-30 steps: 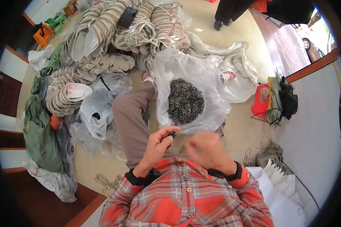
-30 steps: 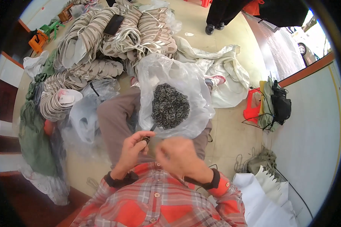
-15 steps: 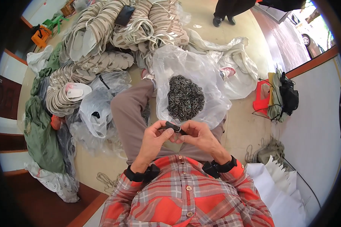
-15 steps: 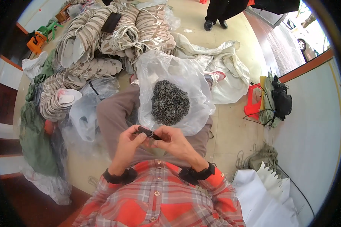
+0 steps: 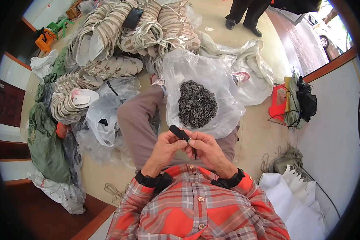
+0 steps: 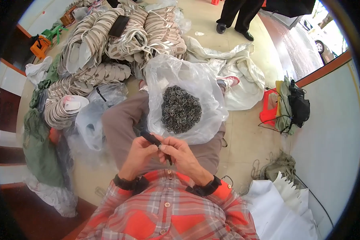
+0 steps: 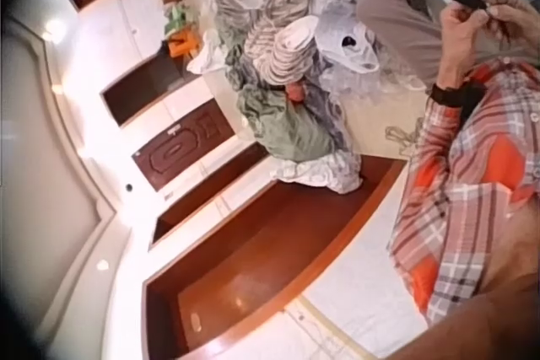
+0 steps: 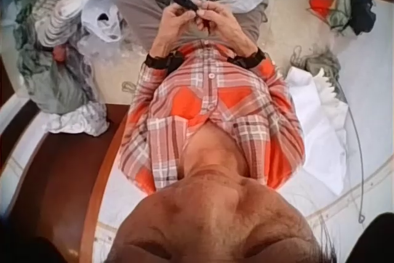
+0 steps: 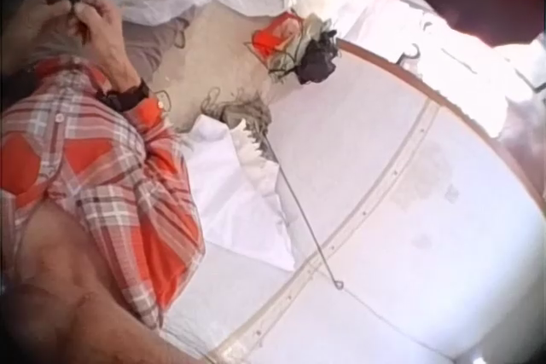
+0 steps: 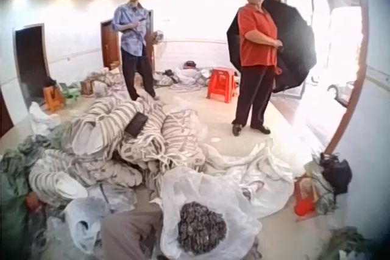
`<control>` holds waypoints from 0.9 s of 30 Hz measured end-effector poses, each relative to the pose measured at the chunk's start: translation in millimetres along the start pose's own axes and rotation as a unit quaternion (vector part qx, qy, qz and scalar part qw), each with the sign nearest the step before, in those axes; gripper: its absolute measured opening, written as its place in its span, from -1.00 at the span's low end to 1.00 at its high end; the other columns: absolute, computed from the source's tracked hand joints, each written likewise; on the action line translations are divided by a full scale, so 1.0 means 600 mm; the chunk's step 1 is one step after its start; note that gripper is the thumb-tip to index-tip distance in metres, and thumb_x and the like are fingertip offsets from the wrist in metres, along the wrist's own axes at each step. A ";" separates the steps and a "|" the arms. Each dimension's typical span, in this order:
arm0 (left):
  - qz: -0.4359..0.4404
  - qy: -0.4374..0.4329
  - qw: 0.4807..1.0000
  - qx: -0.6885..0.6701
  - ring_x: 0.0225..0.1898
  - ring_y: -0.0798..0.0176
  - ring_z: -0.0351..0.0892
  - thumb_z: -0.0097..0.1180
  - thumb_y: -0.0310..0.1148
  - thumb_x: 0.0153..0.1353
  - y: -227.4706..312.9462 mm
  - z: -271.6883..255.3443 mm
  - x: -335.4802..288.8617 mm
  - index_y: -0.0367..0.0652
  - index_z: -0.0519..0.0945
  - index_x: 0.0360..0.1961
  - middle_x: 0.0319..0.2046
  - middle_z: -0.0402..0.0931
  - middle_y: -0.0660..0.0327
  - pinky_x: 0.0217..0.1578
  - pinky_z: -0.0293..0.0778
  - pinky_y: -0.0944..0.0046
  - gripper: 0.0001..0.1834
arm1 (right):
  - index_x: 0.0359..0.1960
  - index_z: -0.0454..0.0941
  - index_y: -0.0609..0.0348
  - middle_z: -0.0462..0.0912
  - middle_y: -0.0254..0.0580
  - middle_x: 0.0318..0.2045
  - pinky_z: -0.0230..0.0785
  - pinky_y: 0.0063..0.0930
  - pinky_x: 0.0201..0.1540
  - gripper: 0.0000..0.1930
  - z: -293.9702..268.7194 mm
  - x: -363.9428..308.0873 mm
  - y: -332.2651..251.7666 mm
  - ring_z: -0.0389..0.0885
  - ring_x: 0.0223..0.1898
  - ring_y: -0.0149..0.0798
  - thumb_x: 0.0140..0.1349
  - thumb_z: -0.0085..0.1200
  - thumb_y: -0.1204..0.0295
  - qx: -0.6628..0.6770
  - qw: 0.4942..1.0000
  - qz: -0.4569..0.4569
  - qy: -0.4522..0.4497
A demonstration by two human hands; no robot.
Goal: The recorder is sorting small black plastic shoe components from a large bag while sitting on the floor.
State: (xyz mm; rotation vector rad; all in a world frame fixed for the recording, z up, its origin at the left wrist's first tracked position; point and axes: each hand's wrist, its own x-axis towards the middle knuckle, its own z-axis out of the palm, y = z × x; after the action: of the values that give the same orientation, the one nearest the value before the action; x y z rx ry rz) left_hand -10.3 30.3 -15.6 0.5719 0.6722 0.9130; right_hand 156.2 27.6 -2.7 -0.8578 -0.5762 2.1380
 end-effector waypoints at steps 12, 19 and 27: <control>-0.015 0.026 0.997 0.072 -0.45 0.43 0.44 0.20 -0.55 -0.02 0.004 -0.014 -0.003 -0.32 0.53 -0.20 -0.39 0.52 0.23 -0.41 0.37 0.47 -0.70 | -0.28 0.52 0.21 0.39 -0.29 -0.26 0.29 -0.57 -0.21 -0.84 0.006 0.011 -0.035 0.41 -0.27 -0.44 0.08 0.11 0.50 -0.455 0.856 -0.243 -0.012; -0.036 0.011 0.997 -0.071 -0.43 0.35 0.49 0.18 -0.58 -0.01 -0.005 -0.013 -0.007 -0.36 0.52 -0.20 -0.37 0.53 0.19 -0.39 0.43 0.40 -0.71 | -0.34 0.50 0.27 0.45 -0.36 -0.32 0.29 -0.58 -0.20 -0.84 -0.003 0.004 -0.027 0.40 -0.25 -0.50 0.13 0.10 0.42 -0.178 0.981 -0.074 0.007; 0.017 0.037 0.993 0.113 -0.41 0.37 0.51 0.19 -0.56 -0.02 -0.003 0.008 -0.011 -0.34 0.54 -0.26 -0.38 0.54 0.19 -0.35 0.45 0.40 -0.76 | -0.40 0.53 0.32 0.52 -0.29 -0.36 0.31 -0.60 -0.26 -0.86 -0.014 -0.001 -0.028 0.47 -0.36 -0.46 0.05 0.14 0.48 -0.074 0.997 0.010 0.015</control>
State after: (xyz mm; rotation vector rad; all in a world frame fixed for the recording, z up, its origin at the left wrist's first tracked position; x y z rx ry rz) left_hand -8.6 22.7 -11.9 0.7551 0.8426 0.8992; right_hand 170.6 38.5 2.7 -0.9783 -0.7219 2.1159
